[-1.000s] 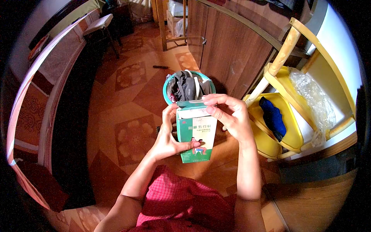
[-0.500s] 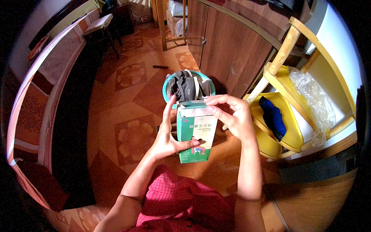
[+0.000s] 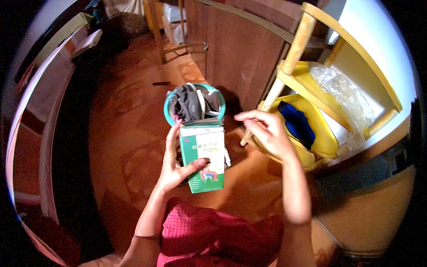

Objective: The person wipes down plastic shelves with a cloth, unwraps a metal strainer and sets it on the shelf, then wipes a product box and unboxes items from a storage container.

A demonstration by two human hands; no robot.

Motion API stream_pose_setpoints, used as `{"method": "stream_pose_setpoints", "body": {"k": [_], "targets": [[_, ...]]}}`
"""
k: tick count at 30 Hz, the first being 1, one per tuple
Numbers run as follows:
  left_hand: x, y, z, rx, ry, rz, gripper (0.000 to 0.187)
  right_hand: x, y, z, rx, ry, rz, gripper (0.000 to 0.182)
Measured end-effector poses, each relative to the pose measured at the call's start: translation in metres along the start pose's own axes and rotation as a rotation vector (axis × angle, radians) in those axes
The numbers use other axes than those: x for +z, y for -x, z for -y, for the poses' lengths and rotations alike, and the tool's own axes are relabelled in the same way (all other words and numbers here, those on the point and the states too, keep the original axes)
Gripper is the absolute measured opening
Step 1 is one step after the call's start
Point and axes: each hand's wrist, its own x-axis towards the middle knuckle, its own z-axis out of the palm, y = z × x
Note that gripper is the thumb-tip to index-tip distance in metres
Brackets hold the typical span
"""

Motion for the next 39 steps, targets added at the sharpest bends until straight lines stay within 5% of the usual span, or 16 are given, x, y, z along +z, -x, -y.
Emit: {"method": "stream_pose_setpoints", "body": {"k": [2,3,5,7,9,11,15,17,20,23,25,30,35,37,38,39], "targets": [[0.002,-0.001,0.002,-0.004,-0.013,0.011,0.099,-0.037,0.009,-0.052,-0.113,0.379,-0.402,0.015],[0.006,0.000,0.002,-0.010,-0.008,0.012,0.099,-0.058,0.014,-0.059,0.067,0.661,-0.524,0.015],[0.010,-0.002,-0.001,-0.056,0.048,0.034,0.096,-0.084,0.014,-0.119,0.071,1.236,-0.701,0.032],[0.013,-0.003,0.002,-0.024,0.068,0.049,0.096,-0.097,0.013,-0.167,0.125,1.319,-0.690,0.040],[0.013,-0.002,0.012,0.008,0.065,0.046,0.096,-0.120,0.013,-0.168,0.280,0.957,-0.480,0.041],[0.012,-0.001,0.015,0.017,0.020,0.007,0.099,-0.119,0.019,-0.156,0.150,0.935,-0.635,0.036],[0.015,-0.006,0.011,0.036,0.047,-0.056,0.099,-0.056,0.047,-0.077,0.095,-0.102,-0.811,0.025],[0.018,-0.010,0.023,0.107,-0.083,-0.082,0.095,-0.011,0.044,-0.040,-0.007,-0.297,-0.815,0.027],[0.026,-0.007,0.032,0.171,-0.206,-0.129,0.088,0.042,0.022,-0.009,-0.117,-0.280,-0.576,0.036],[0.018,-0.001,0.049,0.203,-0.227,-0.254,0.084,0.089,-0.007,-0.008,-0.529,0.107,-0.451,0.039],[0.016,0.002,0.051,0.130,-0.219,-0.312,0.081,0.102,-0.011,-0.003,-0.599,0.286,-0.348,0.039],[0.010,0.005,0.048,0.181,-0.254,-0.310,0.082,0.106,-0.022,-0.004,-0.605,0.152,-0.463,0.039],[0.010,-0.003,0.017,0.050,0.044,-0.250,0.077,0.088,-0.026,-0.015,-0.104,-0.631,-0.448,0.036],[0.007,-0.003,0.026,0.063,0.004,-0.238,0.079,0.089,-0.018,-0.009,-0.021,-0.669,-0.338,0.032],[0.004,0.001,0.048,0.105,-0.134,-0.238,0.080,0.094,-0.015,-0.006,-0.181,-0.421,-0.209,0.035],[0.004,0.003,0.053,0.147,-0.274,-0.235,0.082,0.100,-0.022,-0.005,-0.573,0.162,-0.353,0.040]]}}
